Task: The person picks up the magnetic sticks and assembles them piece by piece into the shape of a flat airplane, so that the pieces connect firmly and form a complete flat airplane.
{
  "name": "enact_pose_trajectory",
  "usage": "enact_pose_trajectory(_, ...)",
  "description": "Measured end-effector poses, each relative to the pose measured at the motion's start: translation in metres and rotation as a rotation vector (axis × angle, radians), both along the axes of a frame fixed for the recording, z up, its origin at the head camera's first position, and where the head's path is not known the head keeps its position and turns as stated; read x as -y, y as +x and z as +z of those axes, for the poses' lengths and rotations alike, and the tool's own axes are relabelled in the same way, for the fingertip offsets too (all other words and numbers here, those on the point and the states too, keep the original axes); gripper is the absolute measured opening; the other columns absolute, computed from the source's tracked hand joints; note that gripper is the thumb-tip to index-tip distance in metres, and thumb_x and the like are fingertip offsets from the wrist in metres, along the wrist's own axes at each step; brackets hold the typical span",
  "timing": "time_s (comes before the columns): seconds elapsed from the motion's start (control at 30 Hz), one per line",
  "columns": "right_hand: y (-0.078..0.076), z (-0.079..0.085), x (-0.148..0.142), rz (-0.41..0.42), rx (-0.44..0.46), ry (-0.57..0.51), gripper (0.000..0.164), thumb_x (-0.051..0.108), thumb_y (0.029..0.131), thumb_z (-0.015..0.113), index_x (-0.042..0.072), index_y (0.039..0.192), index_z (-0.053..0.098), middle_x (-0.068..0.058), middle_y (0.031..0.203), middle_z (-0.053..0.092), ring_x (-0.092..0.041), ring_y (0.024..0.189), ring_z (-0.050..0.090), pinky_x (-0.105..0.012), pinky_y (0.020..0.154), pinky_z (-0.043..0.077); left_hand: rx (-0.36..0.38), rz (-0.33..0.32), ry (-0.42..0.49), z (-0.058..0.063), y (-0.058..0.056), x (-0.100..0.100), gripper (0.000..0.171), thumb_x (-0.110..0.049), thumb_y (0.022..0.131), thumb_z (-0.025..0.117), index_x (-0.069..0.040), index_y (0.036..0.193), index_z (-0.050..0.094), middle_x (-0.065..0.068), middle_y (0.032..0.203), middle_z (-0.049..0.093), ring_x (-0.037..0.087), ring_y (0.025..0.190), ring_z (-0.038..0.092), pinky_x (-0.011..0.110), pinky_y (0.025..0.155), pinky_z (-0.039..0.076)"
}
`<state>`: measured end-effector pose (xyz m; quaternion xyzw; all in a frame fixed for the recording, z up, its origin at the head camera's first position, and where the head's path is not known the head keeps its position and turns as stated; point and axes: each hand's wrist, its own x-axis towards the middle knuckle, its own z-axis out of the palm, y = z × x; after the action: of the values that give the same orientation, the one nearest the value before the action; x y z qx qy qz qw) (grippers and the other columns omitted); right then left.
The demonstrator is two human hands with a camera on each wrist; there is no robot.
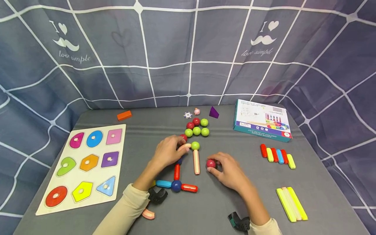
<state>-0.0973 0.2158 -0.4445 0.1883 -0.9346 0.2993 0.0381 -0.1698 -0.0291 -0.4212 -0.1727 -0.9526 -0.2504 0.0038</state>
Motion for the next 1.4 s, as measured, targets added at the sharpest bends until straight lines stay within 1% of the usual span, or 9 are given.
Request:
enact_pose_trajectory(0.17, 0.008, -0.002, 0.008, 0.004, 0.049, -0.039, 0.032, 0.028, 0.079, 0.078, 0.023, 0.109, 0.067, 0.016, 0.096, 0.058, -0.01, 0.082, 0.053, -0.026, 0.067, 0.042, -0.057, -0.049, -0.004, 0.003, -0.005, -0.008, 0.022, -0.026, 0.081, 0.075, -0.019, 0.102, 0.072, -0.004, 0.097, 0.066, 0.017, 0.089, 0.063, 0.038, 0.07, 0.049)
enact_pose_trajectory(0.27, 0.009, -0.004, 0.01, 0.02, 0.041, -0.062, 0.032, 0.028, 0.079, 0.078, 0.023, 0.109, 0.068, 0.017, 0.096, 0.058, -0.01, 0.082, 0.053, -0.026, 0.067, 0.041, -0.058, -0.118, -0.041, 0.005, -0.008, -0.016, 0.025, -0.02, 0.081, 0.075, -0.021, 0.105, 0.072, -0.004, 0.096, 0.064, 0.015, 0.087, 0.06, 0.035, 0.069, 0.048)
enact_pose_trajectory(0.37, 0.01, -0.007, 0.011, 0.047, 0.056, -0.09, 0.032, 0.028, 0.078, 0.079, 0.024, 0.108, 0.068, 0.017, 0.095, 0.058, -0.01, 0.081, 0.052, -0.026, 0.067, 0.042, -0.042, -0.207, -0.085, 0.004, -0.012, -0.023, 0.03, -0.012, 0.08, 0.073, -0.023, 0.109, 0.072, -0.003, 0.101, 0.063, 0.018, 0.094, 0.058, 0.035, 0.072, 0.049)
enact_pose_trajectory(0.47, 0.011, -0.007, 0.011, 0.068, 0.088, -0.107, 0.031, 0.031, 0.076, 0.08, 0.025, 0.105, 0.068, 0.018, 0.091, 0.058, -0.01, 0.08, 0.053, -0.027, 0.067, 0.043, -0.027, -0.26, -0.136, 0.003, -0.014, -0.028, 0.04, -0.003, 0.079, 0.069, -0.026, 0.111, 0.071, -0.003, 0.111, 0.062, 0.022, 0.107, 0.055, 0.038, 0.077, 0.049)
enact_pose_trajectory(0.63, 0.014, -0.006, 0.013, 0.072, 0.143, -0.117, 0.03, 0.038, 0.072, 0.082, 0.03, 0.097, 0.066, 0.018, 0.085, 0.058, -0.009, 0.075, 0.053, -0.026, 0.065, 0.044, -0.027, -0.315, -0.236, 0.002, -0.014, -0.034, 0.042, -0.006, 0.082, 0.068, -0.031, 0.115, 0.069, -0.002, 0.114, 0.059, 0.02, 0.108, 0.052, 0.037, 0.079, 0.048)
enact_pose_trajectory(0.77, 0.016, -0.006, 0.015, 0.062, 0.16, -0.122, 0.029, 0.042, 0.072, 0.082, 0.033, 0.094, 0.065, 0.017, 0.081, 0.058, -0.009, 0.073, 0.054, -0.025, 0.064, 0.043, -0.077, -0.331, -0.262, 0.0, -0.015, -0.036, 0.038, -0.01, 0.083, 0.07, -0.031, 0.114, 0.07, -0.003, 0.11, 0.06, 0.02, 0.102, 0.055, 0.036, 0.075, 0.049)
enact_pose_trajectory(0.93, 0.017, -0.006, 0.016, 0.044, 0.155, -0.128, 0.028, 0.045, 0.07, 0.082, 0.034, 0.091, 0.065, 0.016, 0.078, 0.058, -0.009, 0.072, 0.054, -0.023, 0.063, 0.042, -0.118, -0.337, -0.228, -0.002, -0.016, -0.035, 0.038, -0.007, 0.081, 0.071, -0.03, 0.111, 0.07, -0.004, 0.105, 0.062, 0.02, 0.095, 0.056, 0.035, 0.069, 0.049)
enact_pose_trajectory(1.13, 0.019, -0.006, 0.014, 0.032, 0.166, -0.137, 0.029, 0.047, 0.069, 0.082, 0.034, 0.088, 0.065, 0.016, 0.076, 0.058, -0.009, 0.071, 0.054, -0.024, 0.063, 0.042, -0.103, -0.333, -0.182, -0.002, -0.016, -0.032, 0.038, -0.007, 0.081, 0.073, -0.029, 0.111, 0.07, -0.005, 0.109, 0.063, 0.018, 0.099, 0.057, 0.035, 0.069, 0.05)
enact_pose_trajectory(1.4, 0.02, -0.006, 0.012, -0.019, 0.196, -0.155, 0.037, 0.048, 0.064, 0.084, 0.029, 0.085, 0.061, 0.012, 0.074, 0.057, -0.009, 0.069, 0.054, -0.024, 0.06, 0.043, -0.088, -0.335, -0.142, -0.001, -0.015, -0.031, 0.036, -0.007, 0.081, 0.073, -0.026, 0.112, 0.069, -0.008, 0.11, 0.065, 0.015, 0.1, 0.058, 0.035, 0.069, 0.05)
